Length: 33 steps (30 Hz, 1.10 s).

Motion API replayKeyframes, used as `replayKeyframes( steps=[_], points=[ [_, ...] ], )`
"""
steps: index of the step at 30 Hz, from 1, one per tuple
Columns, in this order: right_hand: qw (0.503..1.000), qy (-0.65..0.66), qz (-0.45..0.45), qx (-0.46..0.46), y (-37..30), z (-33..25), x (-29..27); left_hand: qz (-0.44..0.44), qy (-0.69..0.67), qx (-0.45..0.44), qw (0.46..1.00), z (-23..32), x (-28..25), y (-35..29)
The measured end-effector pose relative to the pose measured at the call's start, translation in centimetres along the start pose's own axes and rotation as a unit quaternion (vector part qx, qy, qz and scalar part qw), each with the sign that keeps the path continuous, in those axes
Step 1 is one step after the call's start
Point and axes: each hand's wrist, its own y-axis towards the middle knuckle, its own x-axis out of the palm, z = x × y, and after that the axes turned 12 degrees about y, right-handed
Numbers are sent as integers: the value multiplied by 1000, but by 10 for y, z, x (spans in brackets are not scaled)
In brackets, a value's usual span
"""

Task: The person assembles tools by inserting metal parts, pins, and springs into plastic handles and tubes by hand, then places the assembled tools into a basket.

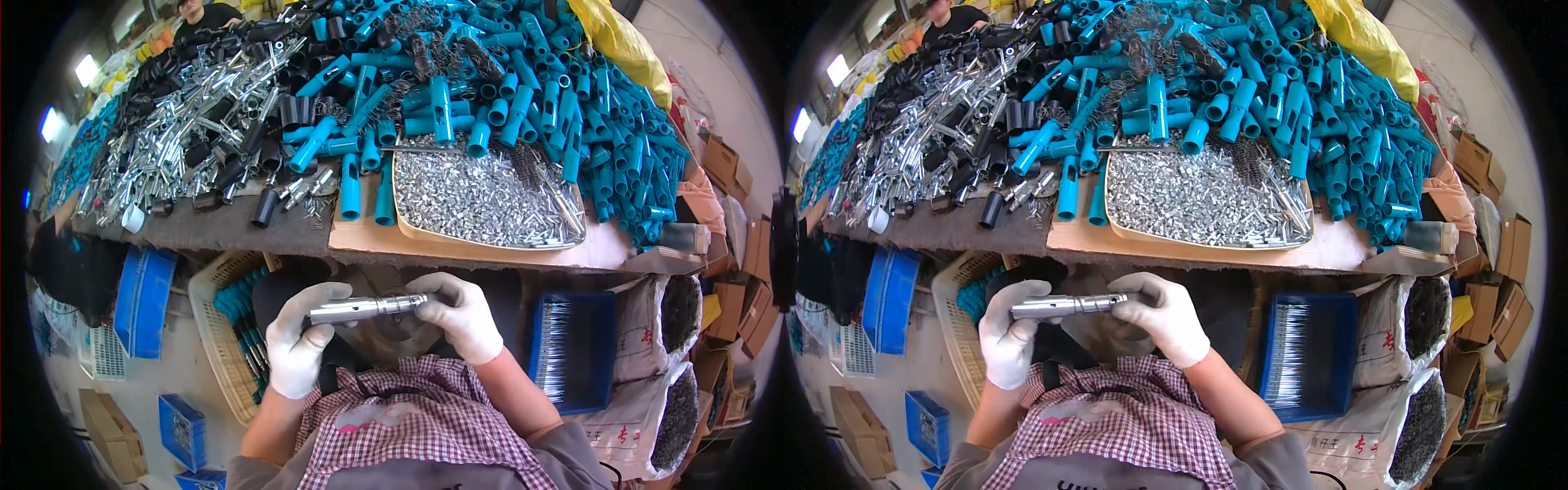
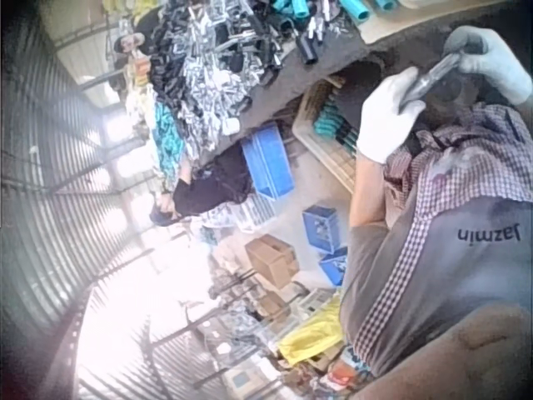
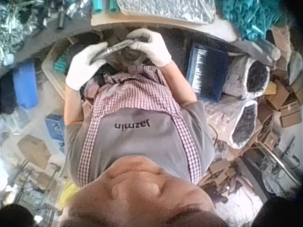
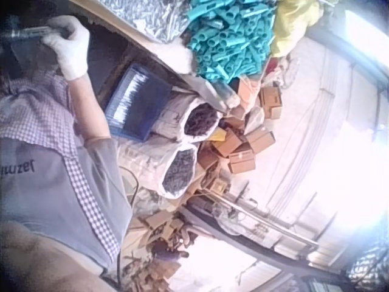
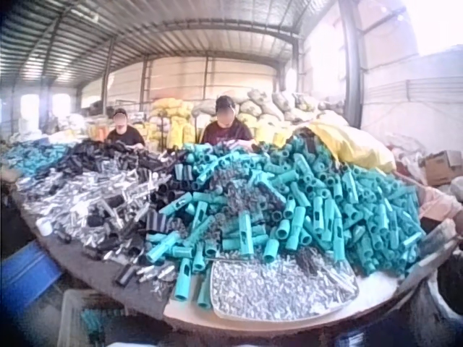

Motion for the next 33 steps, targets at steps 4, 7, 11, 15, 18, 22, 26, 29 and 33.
replayKeyframes(
  steps=[4, 7, 11, 15, 18, 22, 26, 29, 33],
  points=[
    [1000, -5, -13, -24, -1, 7, -10, -212, 329, 66, 918, 14, -27, 25],
    [996, -73, -27, -33, 0, 10, -5, -324, 459, 5, 827, 42, -6, 34],
    [1000, -9, -11, -27, -3, 18, -7, -312, 492, 47, 811, 43, 7, 38],
    [1000, 5, -10, 0, -5, 20, -8, -313, 483, 102, 812, 32, 15, 35],
    [998, -51, -10, -45, -6, 29, -15, -283, 493, 107, 816, 29, 22, 32],
    [991, -115, -48, -52, -9, 25, -16, -239, 459, 109, 849, 17, 25, 20],
    [993, -83, -23, -77, -27, 40, -24, -273, 387, 62, 878, 9, 35, 9],
    [998, 22, 53, -34, -47, 46, -33, -333, 320, 25, 887, 17, 52, 12],
    [996, 1, 86, -36, -57, 54, -40, -361, 327, -7, 874, 11, 66, 11]
  ],
)
